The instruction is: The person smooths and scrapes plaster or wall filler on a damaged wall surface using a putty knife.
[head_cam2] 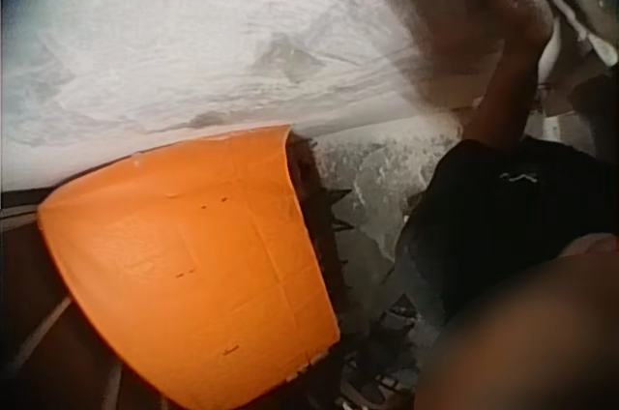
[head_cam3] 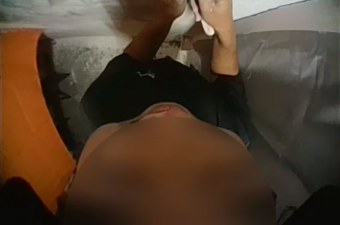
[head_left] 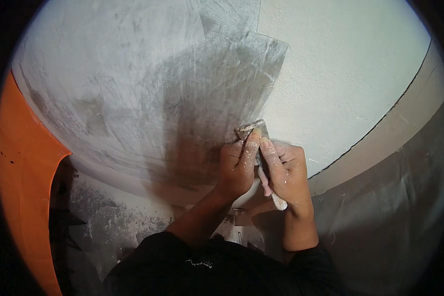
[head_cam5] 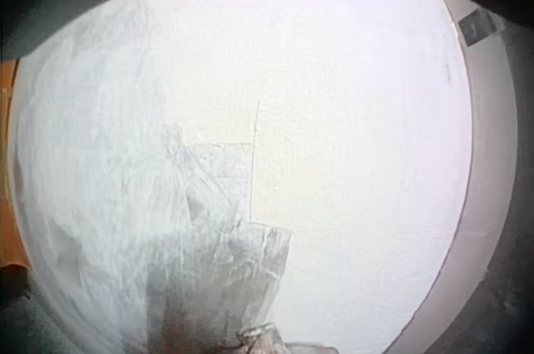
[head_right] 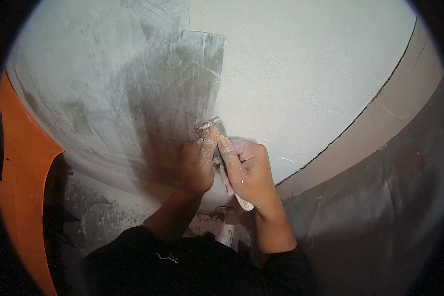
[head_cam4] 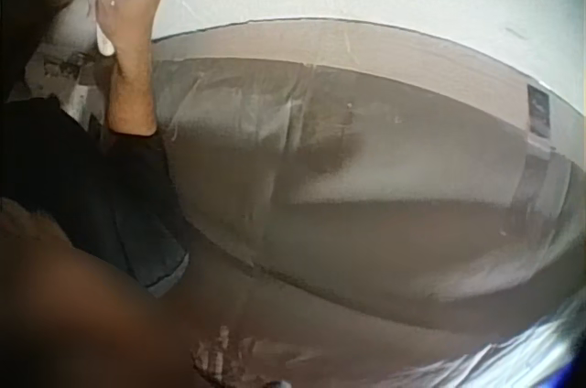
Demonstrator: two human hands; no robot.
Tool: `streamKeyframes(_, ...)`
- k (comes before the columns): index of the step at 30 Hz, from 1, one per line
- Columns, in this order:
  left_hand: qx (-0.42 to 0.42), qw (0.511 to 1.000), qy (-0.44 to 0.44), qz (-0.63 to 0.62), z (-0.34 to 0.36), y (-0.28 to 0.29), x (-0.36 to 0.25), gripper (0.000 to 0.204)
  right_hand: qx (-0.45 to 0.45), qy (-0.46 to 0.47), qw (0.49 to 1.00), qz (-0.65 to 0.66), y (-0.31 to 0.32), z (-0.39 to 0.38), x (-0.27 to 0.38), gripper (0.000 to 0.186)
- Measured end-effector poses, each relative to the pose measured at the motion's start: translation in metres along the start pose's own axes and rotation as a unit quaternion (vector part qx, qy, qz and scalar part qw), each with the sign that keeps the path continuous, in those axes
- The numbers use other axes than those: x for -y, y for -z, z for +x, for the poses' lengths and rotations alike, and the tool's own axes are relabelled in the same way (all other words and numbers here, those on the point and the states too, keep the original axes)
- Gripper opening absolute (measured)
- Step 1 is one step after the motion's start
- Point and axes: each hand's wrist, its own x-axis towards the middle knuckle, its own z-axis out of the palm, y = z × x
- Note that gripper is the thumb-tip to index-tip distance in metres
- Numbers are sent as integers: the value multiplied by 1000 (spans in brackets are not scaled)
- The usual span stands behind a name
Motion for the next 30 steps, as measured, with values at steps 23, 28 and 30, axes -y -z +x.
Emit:
streamKeyframes(23,47,952,-140,269,-20,22,37,43,-53,-6,998,41,-14,-28,-57,38)
streamKeyframes(28,42,996,18,81,-18,19,40,43,-68,20,997,-31,-15,-23,-45,41)
streamKeyframes(30,51,996,17,65,-17,18,36,42,-73,32,994,-78,-13,-22,-41,43)
